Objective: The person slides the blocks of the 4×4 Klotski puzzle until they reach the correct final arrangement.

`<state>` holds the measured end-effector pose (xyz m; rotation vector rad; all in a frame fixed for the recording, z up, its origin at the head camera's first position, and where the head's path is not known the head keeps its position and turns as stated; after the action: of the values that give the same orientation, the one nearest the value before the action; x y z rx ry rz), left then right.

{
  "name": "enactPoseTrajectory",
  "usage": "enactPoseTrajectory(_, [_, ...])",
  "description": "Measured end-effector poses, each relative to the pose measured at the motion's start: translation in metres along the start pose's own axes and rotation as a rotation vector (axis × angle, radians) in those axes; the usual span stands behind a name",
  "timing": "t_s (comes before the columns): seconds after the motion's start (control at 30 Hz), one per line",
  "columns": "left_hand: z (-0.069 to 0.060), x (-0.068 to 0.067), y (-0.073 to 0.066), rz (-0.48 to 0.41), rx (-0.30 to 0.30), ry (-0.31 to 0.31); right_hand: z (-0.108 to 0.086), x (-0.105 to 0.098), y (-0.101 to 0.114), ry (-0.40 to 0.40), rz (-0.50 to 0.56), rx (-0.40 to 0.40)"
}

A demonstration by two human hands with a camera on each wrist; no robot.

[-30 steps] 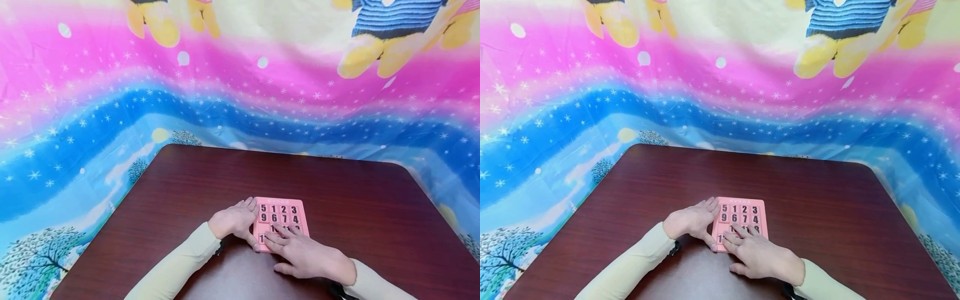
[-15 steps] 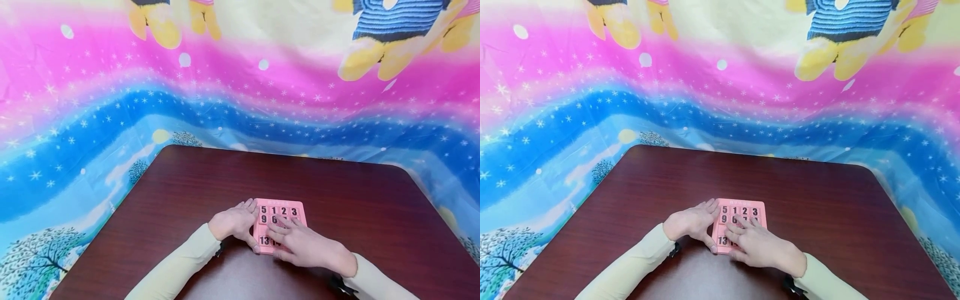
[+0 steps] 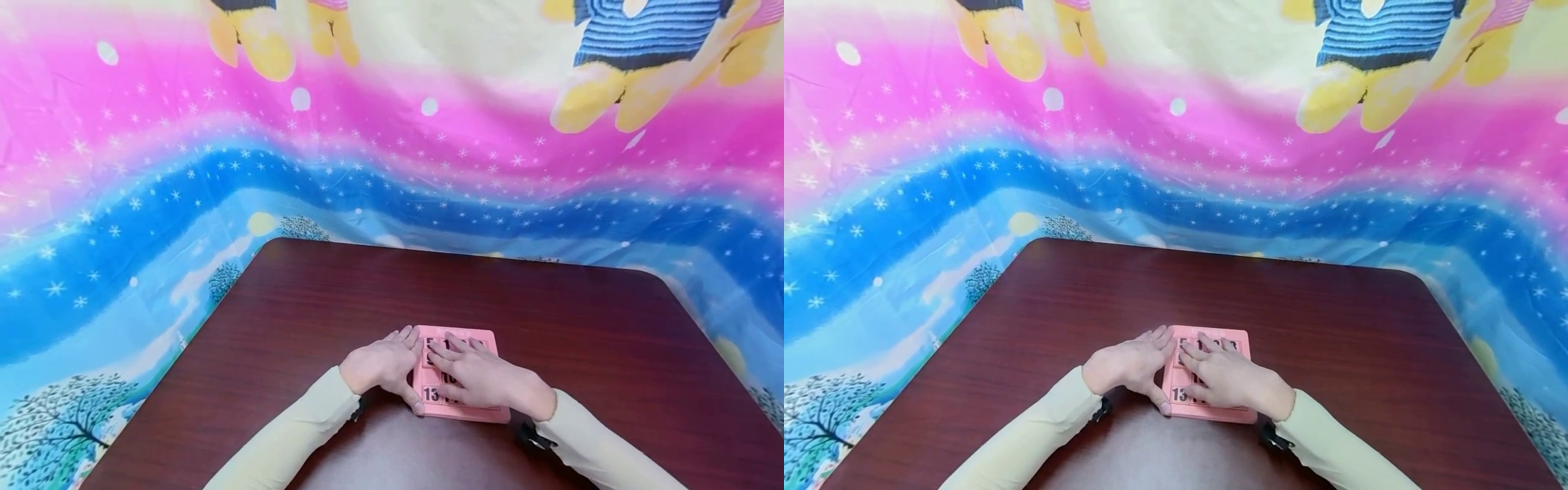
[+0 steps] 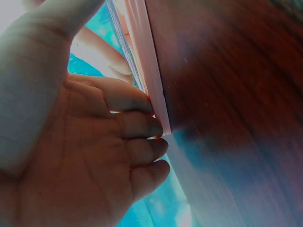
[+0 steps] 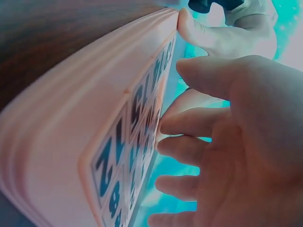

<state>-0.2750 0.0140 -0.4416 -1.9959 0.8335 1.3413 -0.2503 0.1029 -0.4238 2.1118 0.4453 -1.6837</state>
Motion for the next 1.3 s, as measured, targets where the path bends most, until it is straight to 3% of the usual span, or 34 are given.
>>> enactPoseTrajectory(0.47, [0.000, 0.000, 0.000, 0.004, -0.002, -0.006, -0.004, 0.004, 0.004, 0.000, -0.006, 0.011])
enactPoseTrajectory(0.73, [0.001, 0.001, -0.001, 0.016, 0.008, -0.008, -0.022, 0.004, 0.016, -0.076, -0.058, -0.048])
enactPoseTrajectory(0.93, [0.001, 0.001, -0.002, 0.018, 0.017, -0.010, -0.031, 0.004, 0.021, -0.068, -0.051, -0.076])
enactPoseTrajectory(1.1, [0.000, 0.001, -0.002, 0.015, 0.011, -0.008, -0.022, -0.004, 0.011, -0.029, -0.002, -0.041])
enactPoseTrajectory(1.3, [0.000, 0.001, -0.001, 0.007, -0.004, 0.000, -0.002, -0.010, -0.010, -0.011, 0.025, 0.055])
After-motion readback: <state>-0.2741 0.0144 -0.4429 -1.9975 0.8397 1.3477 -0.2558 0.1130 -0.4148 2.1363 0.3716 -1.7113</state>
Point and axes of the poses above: each hand's wrist, its own z-axis towards the middle knuckle, its own x-axis out of the palm, y = z × x, the point moved 9 cm from there along z, towards the middle knuckle, and after that the axes turned 14 degrees about x, right-handed, at the moved point
